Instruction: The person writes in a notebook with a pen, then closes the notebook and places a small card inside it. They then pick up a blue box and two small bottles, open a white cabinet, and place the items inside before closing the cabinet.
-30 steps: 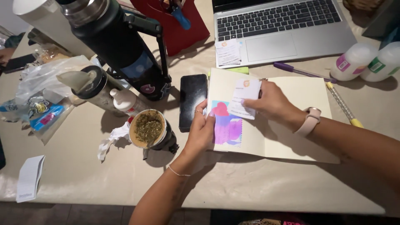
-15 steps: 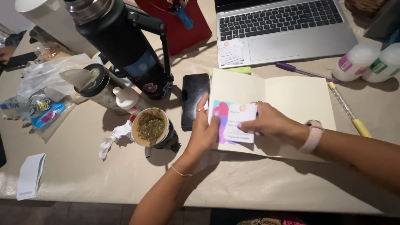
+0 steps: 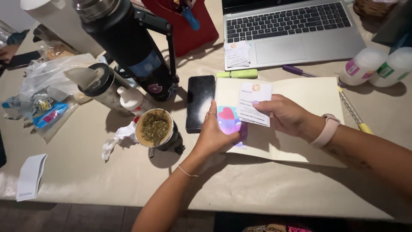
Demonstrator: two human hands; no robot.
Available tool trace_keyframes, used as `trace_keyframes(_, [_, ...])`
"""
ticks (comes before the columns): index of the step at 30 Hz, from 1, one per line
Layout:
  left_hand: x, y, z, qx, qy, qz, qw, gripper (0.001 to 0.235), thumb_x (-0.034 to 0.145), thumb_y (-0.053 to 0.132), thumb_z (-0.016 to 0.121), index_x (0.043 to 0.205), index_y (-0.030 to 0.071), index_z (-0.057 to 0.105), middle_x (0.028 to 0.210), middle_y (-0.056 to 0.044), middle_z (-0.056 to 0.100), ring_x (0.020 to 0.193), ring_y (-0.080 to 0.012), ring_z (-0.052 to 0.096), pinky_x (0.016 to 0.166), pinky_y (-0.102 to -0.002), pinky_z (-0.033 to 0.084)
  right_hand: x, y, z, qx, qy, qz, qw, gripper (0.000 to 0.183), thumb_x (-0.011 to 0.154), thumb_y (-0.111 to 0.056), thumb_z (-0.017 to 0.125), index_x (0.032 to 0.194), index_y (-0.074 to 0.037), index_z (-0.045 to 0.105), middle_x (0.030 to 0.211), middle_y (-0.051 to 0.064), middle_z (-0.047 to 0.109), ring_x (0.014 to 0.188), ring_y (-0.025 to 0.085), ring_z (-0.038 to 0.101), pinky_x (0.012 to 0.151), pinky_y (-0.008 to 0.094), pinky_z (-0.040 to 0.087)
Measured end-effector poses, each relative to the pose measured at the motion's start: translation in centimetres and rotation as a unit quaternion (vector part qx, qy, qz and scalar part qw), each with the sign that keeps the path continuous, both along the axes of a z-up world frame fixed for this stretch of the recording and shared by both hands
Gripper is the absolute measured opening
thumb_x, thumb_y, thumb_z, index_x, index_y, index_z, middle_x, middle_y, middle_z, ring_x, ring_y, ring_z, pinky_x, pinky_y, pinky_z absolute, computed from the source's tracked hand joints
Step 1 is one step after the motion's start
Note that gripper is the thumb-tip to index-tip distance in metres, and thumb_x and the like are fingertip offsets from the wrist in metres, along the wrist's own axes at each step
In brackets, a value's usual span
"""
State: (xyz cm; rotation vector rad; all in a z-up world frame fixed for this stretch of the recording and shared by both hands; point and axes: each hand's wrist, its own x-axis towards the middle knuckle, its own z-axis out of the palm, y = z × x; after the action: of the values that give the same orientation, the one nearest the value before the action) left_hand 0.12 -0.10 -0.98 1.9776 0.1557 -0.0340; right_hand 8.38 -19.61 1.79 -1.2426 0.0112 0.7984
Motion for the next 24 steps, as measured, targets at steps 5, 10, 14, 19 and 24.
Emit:
trace_keyframes(5, [-0.5, -0.3, 0.6, 0.001, -0.011, -0.012, 1.0, 0.136, 0.054, 0.017, 0.086, 0.162, -0.009, 0.007, 0.144, -0.033, 0.042, 0.137, -0.0519, 0.047, 0.109, -0.056, 0.049, -0.9, 2.1, 1.6, -0.034, -0.004, -0.059, 0.998, 0.033, 0.093, -0.017, 0.067, 0.116, 0.006, 0.066, 0.091, 0.013, 0.069, 0.079, 0.017, 0.071, 0.066, 0.026, 0.058])
trace_keyframes(10, [-1.0, -0.3, 0.9, 0.042, -0.006, -0.024, 0.999, 0.132, 0.056, 0.011, 0.083, 0.161, -0.011, 0.005, 0.142, -0.032, 0.043, 0.137, -0.0522, 0.047, 0.108, -0.058, 0.048, 0.8, 2.8, 0.4, -0.043, 0.019, -0.065, 0.997, 0.035, 0.088, -0.012, 0.07, 0.116, 0.008, 0.067, 0.094, 0.021, 0.072, 0.082, 0.026, 0.073, 0.069, 0.037, 0.06])
trace_keyframes(14, [-0.4, -0.1, -0.6, 0.08, -0.033, -0.033, 0.996, 0.126, 0.063, 0.016, 0.083, 0.16, -0.012, 0.008, 0.14, -0.033, 0.045, 0.134, -0.053, 0.048, 0.105, -0.058, 0.049, 2.8, 2.3, 0.4, -0.069, -0.011, -0.054, 0.996, 0.044, 0.091, -0.012, 0.065, 0.128, 0.011, 0.059, 0.103, 0.025, 0.07, 0.09, 0.031, 0.073, 0.079, 0.047, 0.062])
trace_keyframes(19, [-0.2, 0.0, -1.3, 0.07, -0.059, -0.039, 0.995, 0.128, 0.064, 0.021, 0.087, 0.16, -0.012, 0.01, 0.141, -0.033, 0.045, 0.134, -0.0534, 0.048, 0.106, -0.058, 0.048, 3.7, 3.8, 0.5, -0.034, 0.007, -0.077, 0.996, 0.051, 0.093, -0.011, 0.062, 0.134, 0.016, 0.048, 0.107, 0.026, 0.068, 0.092, 0.033, 0.074, 0.082, 0.048, 0.063])
trace_keyframes(24, [0.1, 0.4, -2.0, 0.076, -0.083, -0.042, 0.993, 0.127, 0.064, 0.023, 0.09, 0.159, -0.012, 0.014, 0.141, -0.034, 0.046, 0.135, -0.0535, 0.049, 0.108, -0.058, 0.047, 4.7, 4.3, -0.8, -0.022, 0.025, -0.104, 0.994, 0.055, 0.095, -0.011, 0.061, 0.137, 0.017, 0.041, 0.112, 0.027, 0.066, 0.095, 0.035, 0.075, 0.085, 0.053, 0.064])
